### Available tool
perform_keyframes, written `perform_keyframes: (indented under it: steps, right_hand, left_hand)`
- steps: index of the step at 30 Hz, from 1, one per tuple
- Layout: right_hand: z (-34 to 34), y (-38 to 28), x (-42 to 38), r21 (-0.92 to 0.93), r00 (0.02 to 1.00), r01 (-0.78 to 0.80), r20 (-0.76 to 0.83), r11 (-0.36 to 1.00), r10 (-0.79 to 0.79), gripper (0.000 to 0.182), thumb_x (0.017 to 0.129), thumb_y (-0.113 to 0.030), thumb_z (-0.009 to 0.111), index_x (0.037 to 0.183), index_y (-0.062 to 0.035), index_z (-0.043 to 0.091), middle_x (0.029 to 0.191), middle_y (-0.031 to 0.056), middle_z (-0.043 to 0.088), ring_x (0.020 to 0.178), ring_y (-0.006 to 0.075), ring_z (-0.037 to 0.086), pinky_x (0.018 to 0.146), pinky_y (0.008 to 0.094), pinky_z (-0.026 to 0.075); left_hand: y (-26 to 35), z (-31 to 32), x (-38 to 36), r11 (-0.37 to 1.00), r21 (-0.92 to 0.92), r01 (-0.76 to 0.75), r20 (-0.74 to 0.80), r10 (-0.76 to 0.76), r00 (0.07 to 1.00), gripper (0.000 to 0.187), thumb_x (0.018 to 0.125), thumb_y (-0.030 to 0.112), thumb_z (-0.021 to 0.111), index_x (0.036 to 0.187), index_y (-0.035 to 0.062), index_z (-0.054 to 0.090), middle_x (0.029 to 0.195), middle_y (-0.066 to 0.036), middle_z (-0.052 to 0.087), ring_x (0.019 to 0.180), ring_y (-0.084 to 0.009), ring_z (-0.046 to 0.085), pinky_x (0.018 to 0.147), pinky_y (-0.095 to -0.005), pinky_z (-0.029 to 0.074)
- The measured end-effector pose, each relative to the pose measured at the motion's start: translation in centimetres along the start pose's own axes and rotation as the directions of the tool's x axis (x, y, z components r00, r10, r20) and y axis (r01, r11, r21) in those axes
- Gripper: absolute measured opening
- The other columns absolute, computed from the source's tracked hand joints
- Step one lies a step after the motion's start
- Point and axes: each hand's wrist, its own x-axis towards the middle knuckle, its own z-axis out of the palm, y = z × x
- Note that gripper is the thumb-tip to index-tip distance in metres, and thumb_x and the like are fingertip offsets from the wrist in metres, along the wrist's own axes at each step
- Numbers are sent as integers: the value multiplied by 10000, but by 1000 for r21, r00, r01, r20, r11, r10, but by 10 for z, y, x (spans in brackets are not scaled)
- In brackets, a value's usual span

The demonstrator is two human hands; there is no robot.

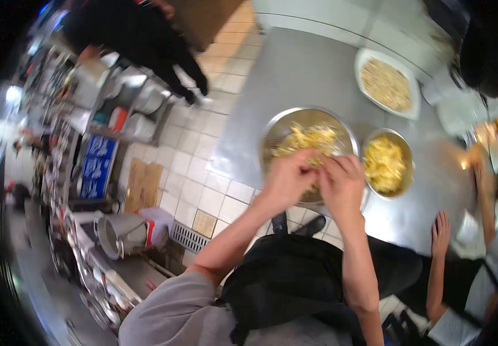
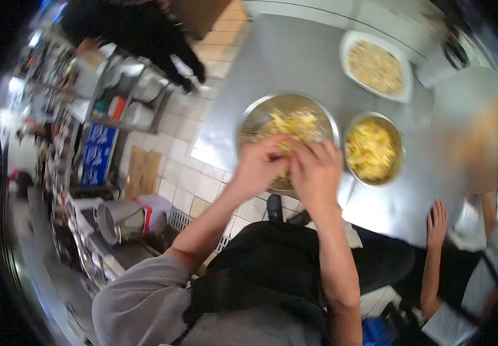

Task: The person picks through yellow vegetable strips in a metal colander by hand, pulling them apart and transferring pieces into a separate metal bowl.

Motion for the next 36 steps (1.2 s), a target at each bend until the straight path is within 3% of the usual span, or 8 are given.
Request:
perform_keyframes:
  steps: [5, 14, 23, 25, 28, 29, 31, 36]
  right_hand:
    - [1, -3, 2, 37, 996, -12, 87, 999, 9, 125, 839, 3, 743, 963, -5, 756, 938, 133, 721, 918, 333, 650, 853, 421, 506]
    - [2, 3, 3, 172, 897, -343, 352, 923, 267, 102, 900, -4, 712, 997, 28, 719, 934, 115, 676, 850, 224, 620, 770, 336, 489]
    - [-4, -6, 7, 153, 903, -305, 361, 940, 234, 91, 939, -18, 670, 1011, 38, 668, 930, 131, 650, 842, 241, 598, 790, 368, 479]
    - [-10, -7, 8, 112, 931, -193, 334, 975, 146, 94, 938, 3, 648, 1022, 44, 657, 930, 145, 633, 860, 273, 596, 806, 383, 481]
    - [-19, -16, 14, 72, 929, -196, 334, 978, 162, 91, 928, 20, 642, 1013, 52, 646, 921, 152, 620, 874, 299, 599, 822, 387, 484]
    - [-20, -16, 14, 65, 928, -201, 333, 977, 168, 91, 928, 20, 642, 1013, 52, 646, 921, 152, 620, 874, 299, 599, 822, 387, 484]
    - [-20, -14, 13, 119, 922, -251, 331, 961, 200, 80, 916, 22, 652, 993, 44, 648, 911, 151, 623, 872, 298, 599, 828, 380, 482]
    - [-16, -25, 6, 106, 966, -201, 184, 974, 180, 74, 879, -23, 703, 939, 10, 673, 878, 149, 650, 822, 324, 615, 788, 426, 485]
  left_hand:
    - [-7, -1, -4, 997, 44, -62, -54, 64, 996, 467, 857, 50, 708, 1301, -69, 630, 826, -190, 748, 675, -226, 722, 655, -333, 553]
    - [-16, -5, -16, 988, -55, -141, -164, 130, 978, 478, 851, 21, 707, 1310, -79, 620, 801, -236, 717, 701, -289, 737, 668, -387, 552]
    - [-29, -10, -12, 991, -123, 52, -153, -71, 986, 337, 949, 162, 690, 1171, -88, 653, 758, -190, 687, 677, -366, 668, 645, -415, 516]
    - [-34, -1, -10, 928, 250, -277, -459, 366, 810, 263, 998, 193, 639, 1073, -57, 662, 790, -210, 675, 748, -406, 664, 702, -472, 516]
    - [-8, -7, -10, 929, 198, -313, -505, 370, 779, 264, 1013, 224, 604, 1068, -27, 664, 884, -230, 683, 873, -428, 665, 780, -513, 503]
    - [-5, -10, -11, 930, 191, -314, -502, 368, 783, 264, 1013, 224, 604, 1068, -27, 664, 884, -230, 683, 873, -428, 665, 780, -513, 503]
    - [0, -15, -13, 992, -21, -125, 60, 126, 990, 306, 1024, 268, 578, 1107, -16, 658, 953, -236, 692, 918, -436, 667, 803, -504, 513]
    - [-16, 22, -15, 956, -108, -273, -172, 252, 952, 329, 1070, 270, 489, 1030, -4, 667, 894, -248, 686, 875, -434, 690, 769, -492, 527]
